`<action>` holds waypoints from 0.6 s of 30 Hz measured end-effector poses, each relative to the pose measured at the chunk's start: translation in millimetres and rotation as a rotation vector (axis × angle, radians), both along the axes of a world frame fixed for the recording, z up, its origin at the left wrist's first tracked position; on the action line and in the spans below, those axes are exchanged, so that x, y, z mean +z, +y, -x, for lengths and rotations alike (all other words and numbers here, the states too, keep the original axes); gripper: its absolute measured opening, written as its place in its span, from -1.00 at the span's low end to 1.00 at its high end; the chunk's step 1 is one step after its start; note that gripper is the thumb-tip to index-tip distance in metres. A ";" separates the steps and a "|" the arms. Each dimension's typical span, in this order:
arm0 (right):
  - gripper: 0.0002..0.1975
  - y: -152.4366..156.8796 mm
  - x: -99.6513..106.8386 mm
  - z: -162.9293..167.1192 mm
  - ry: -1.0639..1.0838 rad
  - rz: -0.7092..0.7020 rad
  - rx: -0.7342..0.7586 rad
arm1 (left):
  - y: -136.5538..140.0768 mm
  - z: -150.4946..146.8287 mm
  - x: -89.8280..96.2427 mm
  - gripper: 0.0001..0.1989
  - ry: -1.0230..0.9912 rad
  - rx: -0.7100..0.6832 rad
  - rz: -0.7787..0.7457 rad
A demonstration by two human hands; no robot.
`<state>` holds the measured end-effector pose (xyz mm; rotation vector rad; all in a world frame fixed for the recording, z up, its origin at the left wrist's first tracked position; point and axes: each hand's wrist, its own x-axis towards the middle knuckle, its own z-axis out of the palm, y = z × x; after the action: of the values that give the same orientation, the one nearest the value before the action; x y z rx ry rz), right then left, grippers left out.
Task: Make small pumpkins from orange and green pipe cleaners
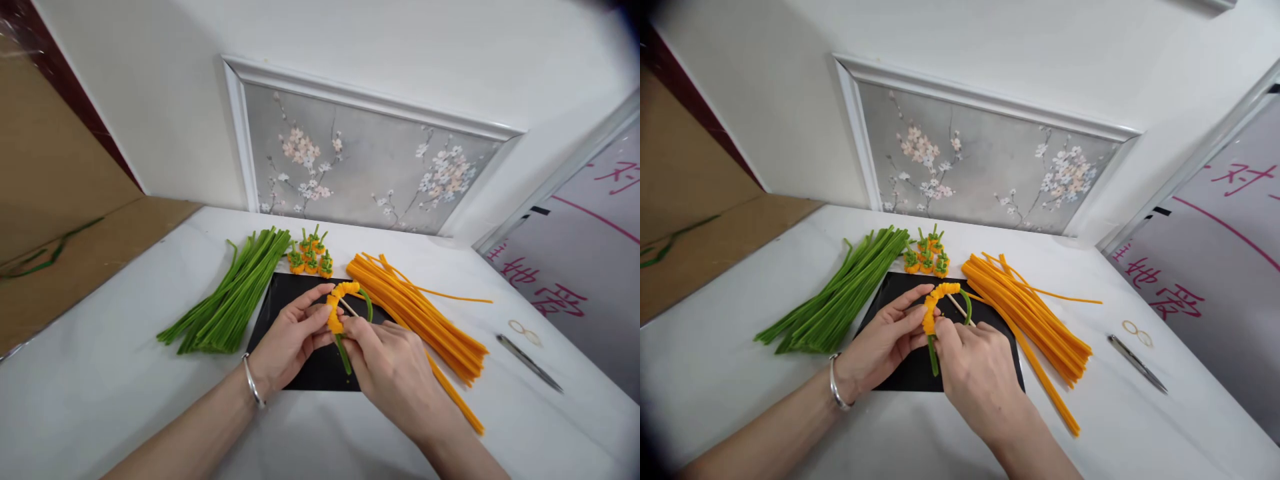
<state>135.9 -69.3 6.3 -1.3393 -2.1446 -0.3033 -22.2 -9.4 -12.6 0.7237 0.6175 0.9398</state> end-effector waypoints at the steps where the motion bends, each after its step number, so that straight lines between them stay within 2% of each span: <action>1: -0.91 0.1 0.5 -1.3 0.000 0.037 0.002 | 1.2 1.1 -0.1 -0.65 -0.003 0.001 0.000; 4: -0.91 1.8 1.3 -6.9 0.043 0.136 0.024 | 2.3 3.5 1.7 -0.66 -0.025 0.027 -0.015; 6: -0.88 2.9 1.0 -9.6 0.090 0.152 0.070 | 1.7 4.0 3.4 -0.67 -0.028 0.049 -0.026; 9: -0.82 2.9 -1.1 -8.1 0.114 0.114 0.103 | -0.1 2.6 4.1 -0.69 -0.036 0.063 -0.031; 18: -0.82 0.3 -8.2 10.8 0.121 -0.073 0.029 | -7.8 -5.6 0.0 -0.73 -0.042 0.048 -0.065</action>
<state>125.1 -69.0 -2.0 -1.2526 -2.0312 -0.2796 -16.6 -17.2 -12.6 0.7473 0.5717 1.0211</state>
